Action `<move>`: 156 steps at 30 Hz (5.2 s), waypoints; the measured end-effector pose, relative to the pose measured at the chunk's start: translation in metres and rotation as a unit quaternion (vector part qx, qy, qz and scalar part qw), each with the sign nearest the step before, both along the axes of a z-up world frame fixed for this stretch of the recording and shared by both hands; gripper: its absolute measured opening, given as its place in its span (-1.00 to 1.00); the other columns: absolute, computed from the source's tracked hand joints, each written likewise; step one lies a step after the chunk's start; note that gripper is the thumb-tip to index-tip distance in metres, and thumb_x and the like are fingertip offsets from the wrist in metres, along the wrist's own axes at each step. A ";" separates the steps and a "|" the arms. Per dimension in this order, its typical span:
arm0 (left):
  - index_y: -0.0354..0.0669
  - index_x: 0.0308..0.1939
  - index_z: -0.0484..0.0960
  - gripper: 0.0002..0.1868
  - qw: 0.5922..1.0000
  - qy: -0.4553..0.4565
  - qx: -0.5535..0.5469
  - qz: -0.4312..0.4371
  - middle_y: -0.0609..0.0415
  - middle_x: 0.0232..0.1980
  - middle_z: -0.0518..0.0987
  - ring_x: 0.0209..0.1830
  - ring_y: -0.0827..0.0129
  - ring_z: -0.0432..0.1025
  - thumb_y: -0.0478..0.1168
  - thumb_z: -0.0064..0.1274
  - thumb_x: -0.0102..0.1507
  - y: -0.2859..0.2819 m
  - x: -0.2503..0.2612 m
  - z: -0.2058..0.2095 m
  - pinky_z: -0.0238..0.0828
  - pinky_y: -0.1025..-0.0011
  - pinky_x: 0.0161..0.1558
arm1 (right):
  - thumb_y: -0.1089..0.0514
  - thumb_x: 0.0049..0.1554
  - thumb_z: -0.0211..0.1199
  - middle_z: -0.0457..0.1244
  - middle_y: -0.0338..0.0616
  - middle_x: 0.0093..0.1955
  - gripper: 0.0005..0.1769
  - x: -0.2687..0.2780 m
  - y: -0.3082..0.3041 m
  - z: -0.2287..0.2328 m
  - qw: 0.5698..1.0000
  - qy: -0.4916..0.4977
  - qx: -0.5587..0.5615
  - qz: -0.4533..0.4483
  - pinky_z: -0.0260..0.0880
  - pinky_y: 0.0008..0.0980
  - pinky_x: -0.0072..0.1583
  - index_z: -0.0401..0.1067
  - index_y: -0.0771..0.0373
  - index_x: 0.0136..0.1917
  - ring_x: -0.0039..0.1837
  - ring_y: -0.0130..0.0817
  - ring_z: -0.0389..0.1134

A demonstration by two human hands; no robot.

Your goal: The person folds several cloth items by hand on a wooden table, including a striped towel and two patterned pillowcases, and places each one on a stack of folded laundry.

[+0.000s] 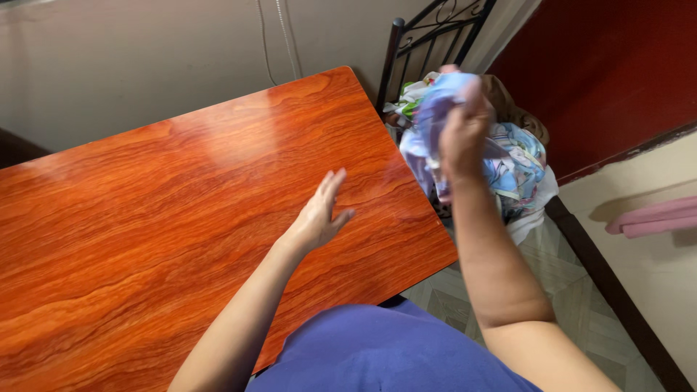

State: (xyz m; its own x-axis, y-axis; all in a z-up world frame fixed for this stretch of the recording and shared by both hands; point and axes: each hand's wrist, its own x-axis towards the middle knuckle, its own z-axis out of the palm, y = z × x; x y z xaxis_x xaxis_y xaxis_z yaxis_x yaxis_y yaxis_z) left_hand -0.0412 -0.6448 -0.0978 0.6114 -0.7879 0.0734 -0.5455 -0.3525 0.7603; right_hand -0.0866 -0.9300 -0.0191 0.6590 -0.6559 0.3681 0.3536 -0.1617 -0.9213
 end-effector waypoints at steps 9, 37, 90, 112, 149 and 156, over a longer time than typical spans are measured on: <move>-0.04 0.42 0.35 -0.03 0.972 -0.110 -0.068 0.198 -0.64 0.47 0.06 0.24 -0.36 0.29 -0.30 0.45 -0.05 0.046 0.027 0.027 0.31 0.06 0.18 | -0.07 0.36 0.12 0.23 0.19 0.46 -0.45 -0.030 0.144 0.068 0.873 -0.064 0.233 0.424 0.37 -0.08 0.52 0.35 0.42 0.40 0.46 -0.06 0.35; 0.23 0.54 0.06 -0.01 0.845 -0.009 0.432 0.315 -0.31 0.37 0.25 0.23 -0.19 0.36 0.01 0.26 0.10 0.226 -0.010 -0.034 0.44 -0.07 0.04 | -0.06 -0.10 0.54 0.36 -0.01 0.17 -0.36 -0.006 0.175 -0.160 0.831 0.122 -0.497 0.216 0.26 -0.05 0.33 0.50 0.22 0.20 0.26 0.00 0.28; -0.08 0.08 0.61 -0.63 0.988 -0.044 -0.035 0.143 -0.20 -0.03 0.67 0.01 -0.09 0.55 -0.32 0.13 0.17 0.100 -0.054 0.075 0.49 0.07 0.01 | 0.09 0.38 0.10 0.38 -0.10 0.17 -0.71 0.055 0.241 0.020 0.771 0.143 0.175 0.595 0.40 -0.25 0.28 0.49 0.30 0.20 0.23 -0.28 0.38; -0.18 0.02 0.52 -0.69 0.966 -0.128 -0.148 0.172 -0.18 0.03 0.51 0.01 -0.09 0.50 -0.33 0.07 0.18 0.060 -0.041 0.048 0.50 0.08 0.04 | 0.11 0.43 0.11 0.38 -0.10 0.11 -0.78 0.038 0.285 0.023 0.808 -0.010 0.258 0.530 0.47 -0.21 0.23 0.47 0.29 0.17 0.16 -0.28 0.41; -0.22 0.32 0.48 0.04 0.706 0.487 -0.448 0.252 -0.15 0.27 0.59 0.27 0.09 0.49 0.57 -0.09 0.11 0.306 0.044 -0.032 0.40 0.01 0.30 | -0.07 0.37 0.36 0.21 -0.15 -0.09 -0.65 0.052 0.039 -0.141 0.915 0.314 0.206 0.145 0.29 -0.29 -0.14 0.40 0.22 0.14 -0.14 -0.31 0.27; -0.21 0.24 0.55 -0.13 0.651 0.683 -0.314 0.108 -0.17 0.18 0.58 0.13 0.03 0.48 0.38 0.24 0.11 0.221 0.012 -0.037 0.44 0.02 0.19 | -0.16 -0.04 0.44 0.40 -0.08 0.10 -0.43 -0.013 0.251 -0.105 0.769 -0.039 -0.617 0.165 0.38 -0.34 0.14 0.50 0.18 0.15 0.11 -0.15 0.40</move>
